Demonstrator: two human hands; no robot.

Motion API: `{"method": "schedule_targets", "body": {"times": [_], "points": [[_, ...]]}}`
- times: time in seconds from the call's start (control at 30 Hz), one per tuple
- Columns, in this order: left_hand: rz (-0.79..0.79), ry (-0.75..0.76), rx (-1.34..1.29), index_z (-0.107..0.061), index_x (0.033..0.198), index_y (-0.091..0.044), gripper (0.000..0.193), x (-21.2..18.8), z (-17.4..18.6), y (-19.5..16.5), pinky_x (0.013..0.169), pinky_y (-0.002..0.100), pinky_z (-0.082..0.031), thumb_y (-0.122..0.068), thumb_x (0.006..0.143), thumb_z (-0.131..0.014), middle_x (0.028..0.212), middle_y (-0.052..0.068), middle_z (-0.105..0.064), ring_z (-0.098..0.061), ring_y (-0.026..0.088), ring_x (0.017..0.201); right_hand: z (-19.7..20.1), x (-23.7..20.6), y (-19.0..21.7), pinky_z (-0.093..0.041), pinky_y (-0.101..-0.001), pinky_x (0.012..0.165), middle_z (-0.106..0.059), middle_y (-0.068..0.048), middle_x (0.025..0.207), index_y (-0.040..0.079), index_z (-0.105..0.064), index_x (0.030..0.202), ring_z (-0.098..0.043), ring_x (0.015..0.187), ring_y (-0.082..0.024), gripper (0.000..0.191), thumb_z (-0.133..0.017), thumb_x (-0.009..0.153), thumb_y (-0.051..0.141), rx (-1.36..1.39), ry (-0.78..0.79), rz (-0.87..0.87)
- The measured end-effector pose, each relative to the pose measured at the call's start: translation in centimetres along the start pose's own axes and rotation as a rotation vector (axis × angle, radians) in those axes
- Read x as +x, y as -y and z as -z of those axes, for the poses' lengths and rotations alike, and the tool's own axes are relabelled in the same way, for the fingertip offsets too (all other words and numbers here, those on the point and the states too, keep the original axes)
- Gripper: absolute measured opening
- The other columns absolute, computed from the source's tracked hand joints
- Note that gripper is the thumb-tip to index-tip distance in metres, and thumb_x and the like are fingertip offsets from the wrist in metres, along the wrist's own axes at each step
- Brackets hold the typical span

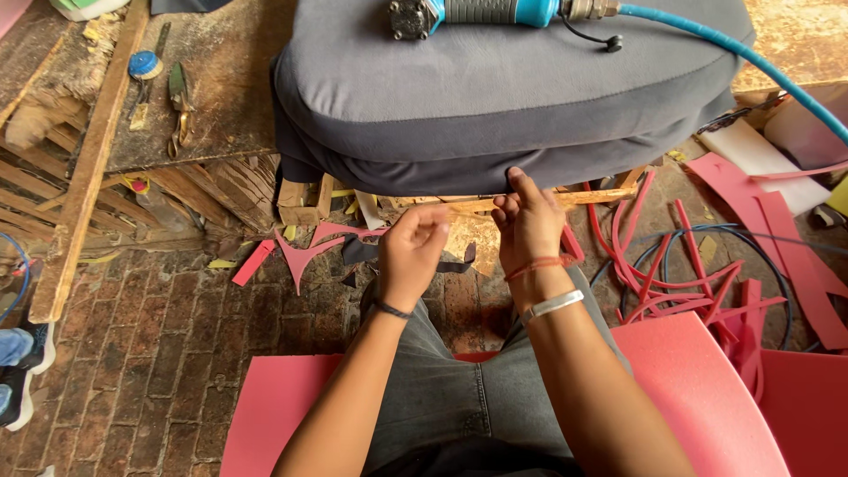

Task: The person stretches gray fabric over a foam cushion on a workbench, pulling the edges taut and folding them under. They use a pneumatic nail gun to staple the fabric to the cushion base, working around the sides and repositioning the cushion as they go.

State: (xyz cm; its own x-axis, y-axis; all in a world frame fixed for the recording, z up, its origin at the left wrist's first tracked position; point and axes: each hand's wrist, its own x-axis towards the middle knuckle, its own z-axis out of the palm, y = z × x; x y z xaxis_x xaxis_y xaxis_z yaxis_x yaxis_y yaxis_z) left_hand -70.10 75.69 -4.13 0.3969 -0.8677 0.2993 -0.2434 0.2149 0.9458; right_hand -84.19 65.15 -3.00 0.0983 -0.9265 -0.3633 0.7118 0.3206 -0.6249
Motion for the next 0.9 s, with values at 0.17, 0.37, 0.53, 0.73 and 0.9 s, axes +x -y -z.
{"method": "schedule_targets", "body": {"times": [0.17,0.37,0.53,0.73,0.9], "points": [[-0.55,-0.096,0.472,-0.072,0.118,-0.007,0.023,3.9,-3.2,-2.5,0.088,0.034,-0.059,-0.017,0.098,-0.069,0.114,0.011,-0.073,-0.072,0.026,0.102,0.7,2.3,-0.1,-0.041,-0.0259,0.046,-0.051,0.001,0.06,0.006,-0.06,0.082,-0.049,0.048,-0.011,0.015,-0.074,0.088,0.004,-0.017,0.158,0.065],[-0.565,-0.277,0.691,-0.077,0.102,-0.013,0.013,7.5,-7.4,-1.6,0.073,0.037,-0.06,-0.023,0.095,-0.073,0.095,0.006,-0.076,-0.073,0.027,0.081,1.7,2.4,-0.4,-0.046,-0.0285,0.046,-0.066,-0.007,0.068,0.005,-0.061,0.082,-0.057,0.049,-0.013,0.016,-0.076,0.089,0.006,-0.273,0.089,0.231],[-0.618,-0.354,0.788,-0.076,0.09,-0.015,0.009,8.0,-8.1,0.2,0.061,0.037,-0.058,-0.024,0.091,-0.076,0.079,0.004,-0.072,-0.071,0.026,0.067,1.6,2.2,-0.5,-0.046,-0.0275,0.046,-0.07,-0.008,0.071,0.006,-0.06,0.081,-0.057,0.049,-0.013,0.019,-0.077,0.089,0.009,-0.245,0.078,0.199],[-0.853,-0.162,0.792,-0.07,0.089,-0.01,0.007,9.7,-5.7,0.3,0.054,0.035,-0.057,-0.015,0.092,-0.074,0.074,0.003,-0.069,-0.068,0.02,0.059,1.3,2.1,-0.2,-0.048,-0.0265,0.048,-0.065,-0.008,0.068,0.008,-0.059,0.081,-0.059,0.05,-0.014,0.022,-0.078,0.092,0.011,-0.279,0.083,0.175],[-0.825,0.06,0.639,-0.067,0.095,-0.012,0.008,5.9,-0.7,-0.9,0.068,0.037,-0.059,-0.009,0.087,-0.066,0.09,0.006,-0.071,-0.071,0.023,0.077,0.3,0.5,-0.2,-0.051,-0.0263,0.053,-0.068,-0.004,0.072,0.009,-0.056,0.084,-0.067,0.058,-0.014,0.018,-0.072,0.093,0.01,-0.228,0.031,0.145]]}}
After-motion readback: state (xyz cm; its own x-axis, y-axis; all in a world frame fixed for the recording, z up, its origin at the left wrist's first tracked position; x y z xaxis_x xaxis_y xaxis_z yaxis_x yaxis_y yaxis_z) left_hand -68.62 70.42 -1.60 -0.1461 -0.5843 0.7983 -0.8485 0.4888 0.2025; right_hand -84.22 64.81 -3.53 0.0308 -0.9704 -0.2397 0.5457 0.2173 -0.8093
